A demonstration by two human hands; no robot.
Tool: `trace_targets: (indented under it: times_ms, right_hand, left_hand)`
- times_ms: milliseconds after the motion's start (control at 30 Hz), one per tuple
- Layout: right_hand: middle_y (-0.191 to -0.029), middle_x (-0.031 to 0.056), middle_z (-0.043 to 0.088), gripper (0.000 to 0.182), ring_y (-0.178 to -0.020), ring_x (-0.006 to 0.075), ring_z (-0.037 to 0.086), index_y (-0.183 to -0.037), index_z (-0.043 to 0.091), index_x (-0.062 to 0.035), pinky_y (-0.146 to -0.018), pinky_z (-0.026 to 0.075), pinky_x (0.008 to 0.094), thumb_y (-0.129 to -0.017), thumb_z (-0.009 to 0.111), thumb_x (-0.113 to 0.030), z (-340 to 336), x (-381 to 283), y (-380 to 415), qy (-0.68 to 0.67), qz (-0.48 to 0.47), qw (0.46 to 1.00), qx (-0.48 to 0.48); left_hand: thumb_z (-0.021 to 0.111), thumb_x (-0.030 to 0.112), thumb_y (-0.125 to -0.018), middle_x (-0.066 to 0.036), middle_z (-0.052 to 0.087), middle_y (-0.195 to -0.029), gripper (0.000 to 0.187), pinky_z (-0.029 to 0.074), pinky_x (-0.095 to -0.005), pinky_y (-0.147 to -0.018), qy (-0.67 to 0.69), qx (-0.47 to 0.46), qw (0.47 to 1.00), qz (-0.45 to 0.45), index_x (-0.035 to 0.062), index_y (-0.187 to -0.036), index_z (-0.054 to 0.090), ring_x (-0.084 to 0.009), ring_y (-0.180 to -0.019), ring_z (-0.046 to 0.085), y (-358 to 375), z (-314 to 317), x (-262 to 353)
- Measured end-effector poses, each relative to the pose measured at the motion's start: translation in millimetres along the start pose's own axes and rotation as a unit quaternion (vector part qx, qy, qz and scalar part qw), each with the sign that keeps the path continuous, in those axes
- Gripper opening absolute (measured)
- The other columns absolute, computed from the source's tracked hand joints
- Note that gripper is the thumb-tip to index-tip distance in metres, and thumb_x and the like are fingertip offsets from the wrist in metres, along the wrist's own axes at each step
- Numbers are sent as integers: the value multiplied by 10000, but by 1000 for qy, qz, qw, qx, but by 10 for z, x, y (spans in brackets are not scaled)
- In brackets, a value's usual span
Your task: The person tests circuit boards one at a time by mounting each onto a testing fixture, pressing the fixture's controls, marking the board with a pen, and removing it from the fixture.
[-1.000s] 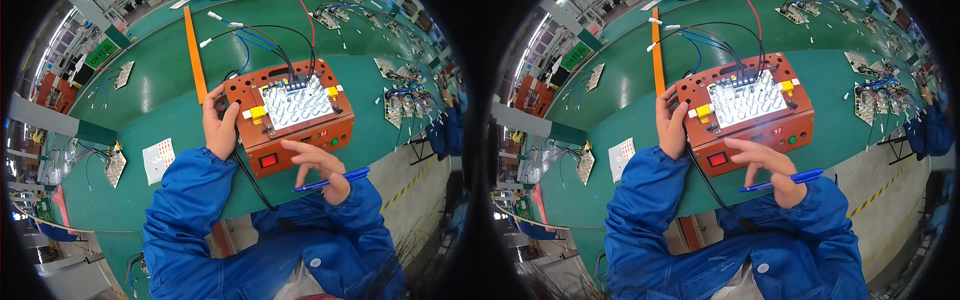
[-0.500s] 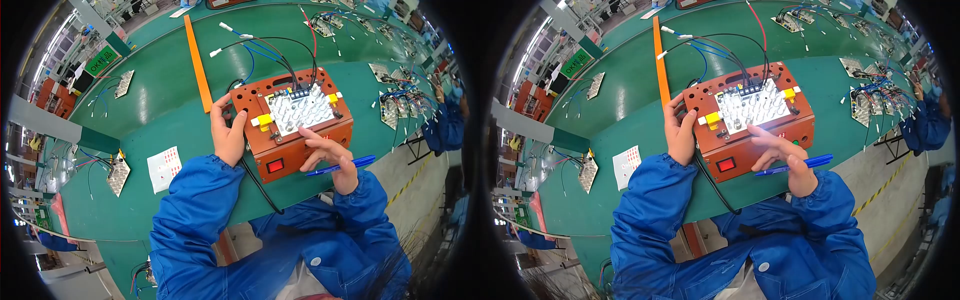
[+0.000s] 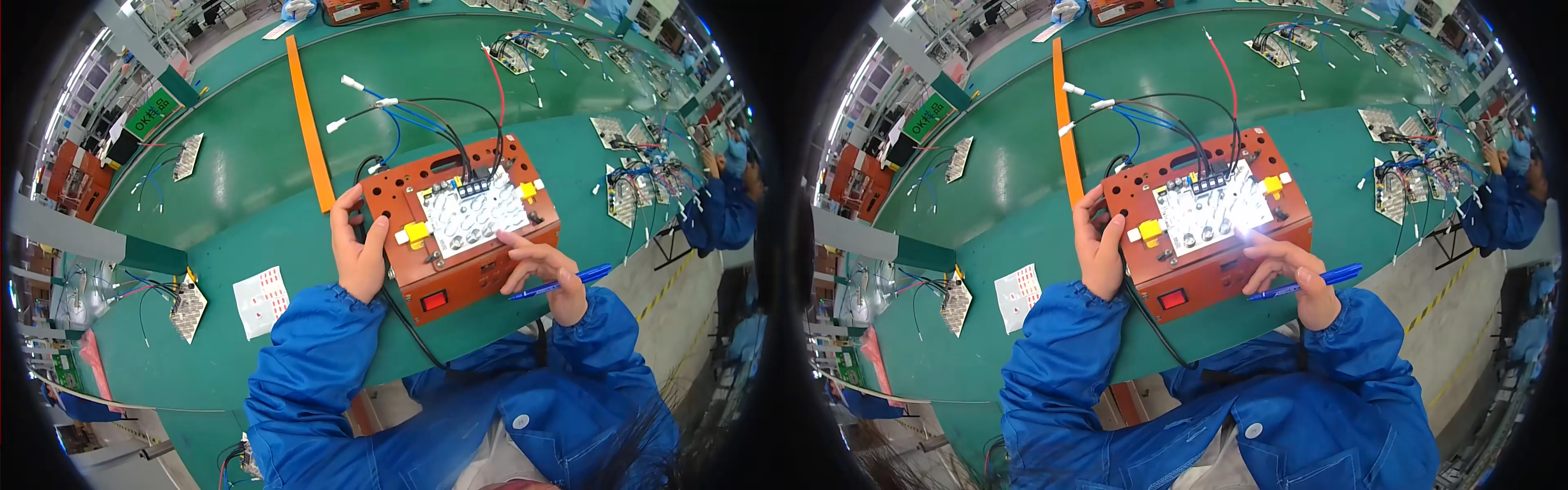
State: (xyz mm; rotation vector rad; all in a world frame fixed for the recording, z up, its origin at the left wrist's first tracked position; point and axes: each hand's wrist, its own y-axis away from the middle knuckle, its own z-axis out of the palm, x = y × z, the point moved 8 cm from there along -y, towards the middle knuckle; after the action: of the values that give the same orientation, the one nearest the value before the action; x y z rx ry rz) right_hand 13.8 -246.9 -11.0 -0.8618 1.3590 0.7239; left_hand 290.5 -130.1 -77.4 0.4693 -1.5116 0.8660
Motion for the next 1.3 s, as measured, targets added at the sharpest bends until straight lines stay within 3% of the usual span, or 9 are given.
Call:
trace_targets:
  times_ms: [267,400,467,567,667,867,1033,1133,1300]
  right_hand:
    - [-1430,342,523,732,-835,259,730,-1273,605,9,-771,534,327,-992,335,-611,-303,34,0,-12,4,1000,-13]
    - [-1396,339,555,711,-748,250,704,-1237,602,-10,-744,531,330,-997,334,-622,-531,-116,42,-63,-43,997,25]
    - [-1267,304,641,751,-695,235,673,-1228,585,-23,-720,526,329,-993,329,-689,-648,-175,-25,-73,-74,993,62]
    - [-715,126,668,787,-645,181,602,-1226,558,-20,-638,471,323,-998,316,-734,-779,-435,-284,-32,-206,970,129]
    - [-648,89,657,642,-607,162,560,-1187,576,-21,-616,440,319,-1044,387,-618,-647,-599,-597,81,-244,947,191]
    - [-730,108,696,535,-632,177,569,-1077,600,-31,-600,454,327,-1061,423,-537,-374,-626,-762,258,-378,889,21]
    - [-812,89,702,567,-669,203,548,-1081,614,-56,-597,453,342,-1022,467,-601,-331,-659,-710,327,-378,865,-45]
    - [-758,91,630,586,-702,284,587,-996,648,-42,-608,479,385,-899,654,-620,-329,-514,-778,345,-347,871,-29]
    - [-801,87,645,588,-737,286,581,-984,664,-44,-637,489,389,-852,700,-617,-367,-573,-756,293,-358,887,-7]
  left_hand:
    - [643,82,-892,-127,540,-1382,557,365,-351,-1063,-7,-8,1000,-10,5,-1414,465,-221,-1239,506,-6,7,143]
    - [679,260,-868,-142,577,-1339,667,375,-426,-1063,-118,64,975,178,3,-1430,430,-301,-1246,500,32,-98,602]
    - [733,335,-803,-153,637,-1239,767,402,-452,-1025,-141,-15,894,426,32,-1439,430,-332,-1219,497,239,131,1100]
    - [850,442,-643,-130,655,-1124,898,407,-472,-971,-226,-68,894,381,76,-1373,478,-351,-1137,524,344,543,1371]
    - [869,468,-597,-102,637,-1085,911,399,-476,-932,-297,-106,890,330,78,-1336,506,-352,-1101,538,354,783,1398]
    - [801,554,-654,-66,636,-1010,780,368,-462,-888,-367,-91,842,384,80,-1240,600,-304,-1057,567,380,908,1443]
    - [762,584,-695,-52,657,-934,757,369,-459,-882,-378,-99,843,370,84,-1241,605,-302,-1031,576,365,928,1391]
    - [761,592,-697,-53,670,-969,759,370,-458,-883,-352,-76,841,403,89,-1243,604,-306,-1019,580,417,913,1398]
    - [819,509,-653,-81,679,-1071,760,413,-468,-865,-296,-132,868,376,86,-1248,609,-337,-1069,580,406,929,1276]
